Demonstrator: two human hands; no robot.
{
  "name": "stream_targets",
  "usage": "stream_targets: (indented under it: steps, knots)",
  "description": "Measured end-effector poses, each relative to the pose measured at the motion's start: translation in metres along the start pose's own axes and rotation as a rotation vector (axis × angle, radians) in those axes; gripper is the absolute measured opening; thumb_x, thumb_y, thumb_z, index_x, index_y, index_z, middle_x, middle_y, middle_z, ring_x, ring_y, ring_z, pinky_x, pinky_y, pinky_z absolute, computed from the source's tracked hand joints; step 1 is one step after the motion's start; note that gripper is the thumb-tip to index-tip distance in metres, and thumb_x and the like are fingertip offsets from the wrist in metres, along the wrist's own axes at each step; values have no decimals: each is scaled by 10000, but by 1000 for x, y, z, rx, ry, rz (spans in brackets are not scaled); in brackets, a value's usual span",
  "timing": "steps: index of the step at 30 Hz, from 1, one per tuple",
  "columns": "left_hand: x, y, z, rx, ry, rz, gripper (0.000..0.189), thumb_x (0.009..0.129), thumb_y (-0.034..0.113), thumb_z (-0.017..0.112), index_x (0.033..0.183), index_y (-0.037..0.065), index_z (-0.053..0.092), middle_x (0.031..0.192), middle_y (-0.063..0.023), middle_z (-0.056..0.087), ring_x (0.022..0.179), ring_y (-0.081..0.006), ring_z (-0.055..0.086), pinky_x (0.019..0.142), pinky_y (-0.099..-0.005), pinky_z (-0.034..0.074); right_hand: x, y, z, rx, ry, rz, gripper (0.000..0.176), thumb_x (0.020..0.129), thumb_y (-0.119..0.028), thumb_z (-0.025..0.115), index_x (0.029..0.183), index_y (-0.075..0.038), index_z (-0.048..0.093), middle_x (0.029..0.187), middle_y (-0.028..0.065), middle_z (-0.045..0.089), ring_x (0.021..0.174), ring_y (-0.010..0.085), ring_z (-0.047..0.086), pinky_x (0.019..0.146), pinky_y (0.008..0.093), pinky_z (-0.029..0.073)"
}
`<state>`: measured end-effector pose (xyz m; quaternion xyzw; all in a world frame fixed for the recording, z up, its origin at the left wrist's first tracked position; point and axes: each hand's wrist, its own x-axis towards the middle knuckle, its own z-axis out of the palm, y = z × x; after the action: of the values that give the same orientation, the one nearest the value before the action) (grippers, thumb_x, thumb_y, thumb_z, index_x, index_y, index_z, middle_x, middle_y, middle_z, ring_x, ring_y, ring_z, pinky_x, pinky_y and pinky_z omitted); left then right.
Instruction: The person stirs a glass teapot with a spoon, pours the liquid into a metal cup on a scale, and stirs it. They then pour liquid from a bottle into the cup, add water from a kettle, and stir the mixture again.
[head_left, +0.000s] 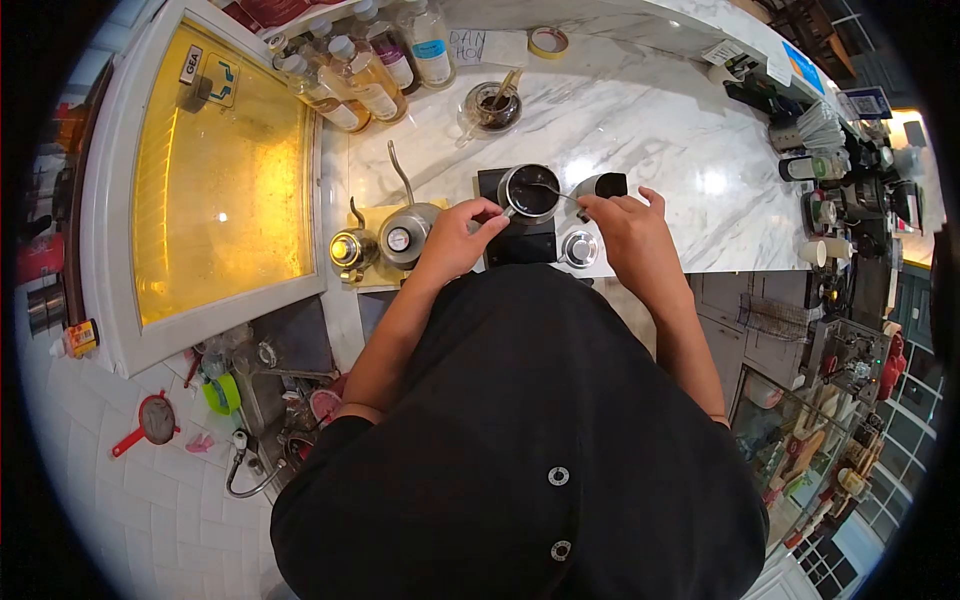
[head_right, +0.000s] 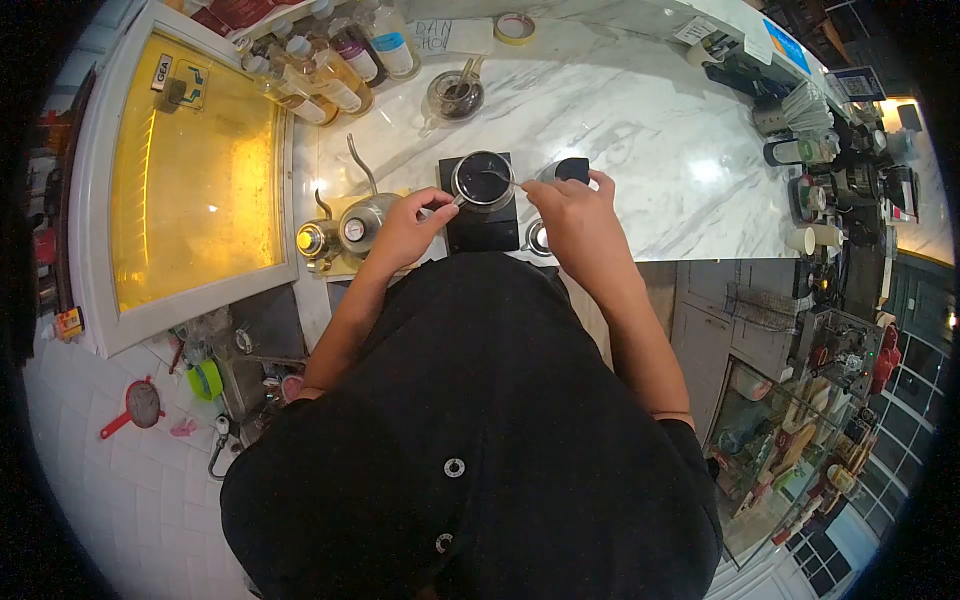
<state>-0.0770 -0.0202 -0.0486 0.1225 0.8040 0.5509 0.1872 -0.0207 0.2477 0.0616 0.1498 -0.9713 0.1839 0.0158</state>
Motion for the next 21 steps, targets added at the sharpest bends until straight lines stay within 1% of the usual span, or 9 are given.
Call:
stream_targets:
  steps: [5,8,11,18,20,21]
  knots:
    - [0,1,0,-5,7,9,248,980,244,746,1078,16,731,975,-96,772,915,-184,708,839,-332,529,7,0,3,23,39,27,386,876,49,611,1239,-66,677,926,71,716,975,268,701,1095,563,383]
    - [-1,3,-1,3,0,-2,252,983,252,741,1078,19,731,977,-96,771,916,-185,707,840,-330,529,8,-1,7,33,11,23,384,882,44,608,1242,-70,679,938,77,722,986,266,704,1097,563,378]
    - [0,0,0,16,-2,12,252,984,255,741,1079,22,732,978,-94,770,917,-182,706,840,-328,527,5,-2,8,39,11,1,388,881,42,611,1247,-69,679,935,80,720,984,266,703,1096,562,378]
    - [0,2,1,-12,-3,8,244,980,239,746,1082,18,732,982,-97,771,926,-179,708,842,-323,528,5,-1,-2,-8,-3,32,406,872,52,606,1253,-69,675,935,77,718,984,266,700,1099,555,378]
    - [1,-1,0,-6,-4,2,242,979,235,747,1083,17,733,982,-97,771,927,-179,709,842,-322,529,8,-2,2,-13,20,17,422,861,61,611,1257,-69,674,931,74,711,980,267,696,1102,552,377]
    - [1,-5,0,6,-13,3,257,984,260,742,1107,34,734,999,-63,769,917,-155,682,817,-313,504,8,-2,4,-13,20,16,422,861,61,611,1257,-69,674,931,74,711,980,267,696,1102,552,377]
